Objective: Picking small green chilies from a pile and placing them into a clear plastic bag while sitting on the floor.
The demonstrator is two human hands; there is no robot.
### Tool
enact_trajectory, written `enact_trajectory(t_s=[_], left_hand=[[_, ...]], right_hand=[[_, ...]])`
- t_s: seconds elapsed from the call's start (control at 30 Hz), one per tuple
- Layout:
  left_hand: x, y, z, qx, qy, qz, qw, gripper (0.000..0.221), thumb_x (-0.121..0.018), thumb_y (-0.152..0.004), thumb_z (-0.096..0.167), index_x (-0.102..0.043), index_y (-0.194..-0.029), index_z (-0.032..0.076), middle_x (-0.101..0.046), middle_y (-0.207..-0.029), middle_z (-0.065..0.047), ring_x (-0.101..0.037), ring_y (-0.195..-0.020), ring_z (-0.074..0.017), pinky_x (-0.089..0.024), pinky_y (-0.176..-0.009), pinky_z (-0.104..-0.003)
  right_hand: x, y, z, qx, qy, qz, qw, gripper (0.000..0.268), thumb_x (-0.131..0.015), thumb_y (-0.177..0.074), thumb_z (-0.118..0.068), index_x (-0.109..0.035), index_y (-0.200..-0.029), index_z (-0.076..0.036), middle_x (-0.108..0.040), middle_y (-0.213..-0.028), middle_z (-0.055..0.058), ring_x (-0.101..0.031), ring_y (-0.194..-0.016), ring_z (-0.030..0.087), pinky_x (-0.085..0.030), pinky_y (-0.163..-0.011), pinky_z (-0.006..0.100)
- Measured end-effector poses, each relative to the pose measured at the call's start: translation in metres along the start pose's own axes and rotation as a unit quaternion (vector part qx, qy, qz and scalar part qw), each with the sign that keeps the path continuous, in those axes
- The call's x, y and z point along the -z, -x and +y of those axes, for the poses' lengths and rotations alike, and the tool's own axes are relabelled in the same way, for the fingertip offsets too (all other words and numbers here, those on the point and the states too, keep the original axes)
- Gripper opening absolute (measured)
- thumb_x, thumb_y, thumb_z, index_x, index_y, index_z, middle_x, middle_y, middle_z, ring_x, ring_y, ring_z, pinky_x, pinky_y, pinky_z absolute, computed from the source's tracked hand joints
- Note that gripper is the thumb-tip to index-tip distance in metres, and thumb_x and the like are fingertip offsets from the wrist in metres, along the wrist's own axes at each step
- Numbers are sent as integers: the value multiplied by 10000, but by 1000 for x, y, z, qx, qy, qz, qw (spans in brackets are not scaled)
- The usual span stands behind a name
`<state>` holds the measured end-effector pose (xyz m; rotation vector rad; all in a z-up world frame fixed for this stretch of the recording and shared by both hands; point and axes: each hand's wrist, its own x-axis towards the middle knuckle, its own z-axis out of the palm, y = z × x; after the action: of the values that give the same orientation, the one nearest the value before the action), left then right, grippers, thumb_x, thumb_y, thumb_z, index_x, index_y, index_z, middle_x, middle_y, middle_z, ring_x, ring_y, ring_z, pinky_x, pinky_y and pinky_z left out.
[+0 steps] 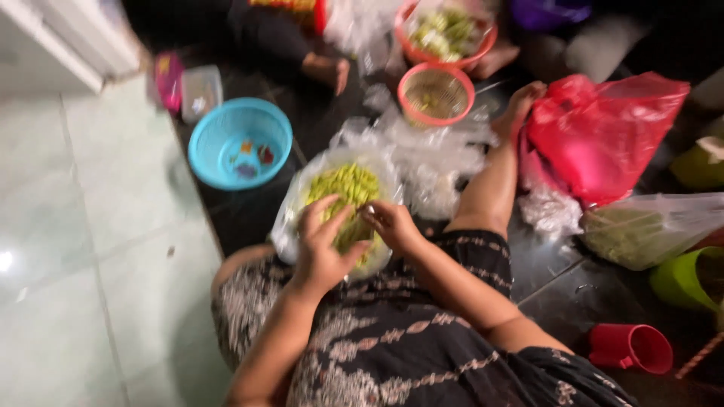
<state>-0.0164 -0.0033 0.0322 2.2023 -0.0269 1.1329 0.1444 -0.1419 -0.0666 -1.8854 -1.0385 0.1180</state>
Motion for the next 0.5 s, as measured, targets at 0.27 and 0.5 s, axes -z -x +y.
enact_trajectory(t_s=[0.27,0.5], left_hand=[[65,21,-60,73,-61,177,980,374,-669,-981,372,-728,-1141,39,-568,-1335,-173,-570,-1214,-315,-464,-1050,-440],[76,49,-73,124,-102,201,966,312,-639,-1061,172,-682,-1170,-116,-519,-1371,-232,-549,-1198,-355,-506,-1055,-490]], right_hand=[[131,-137,27,-166,-140,118,969,204,-612,-881,-168,-721,-1024,-73,-679,-791,120,-635,-663,212,-523,-622,376],[232,-220,28,212,-76,514,828,669,-866,-1010,-89,-435,-1520,-48,-494,-1505,107,-545,-1399,211,-482,-1187,322]])
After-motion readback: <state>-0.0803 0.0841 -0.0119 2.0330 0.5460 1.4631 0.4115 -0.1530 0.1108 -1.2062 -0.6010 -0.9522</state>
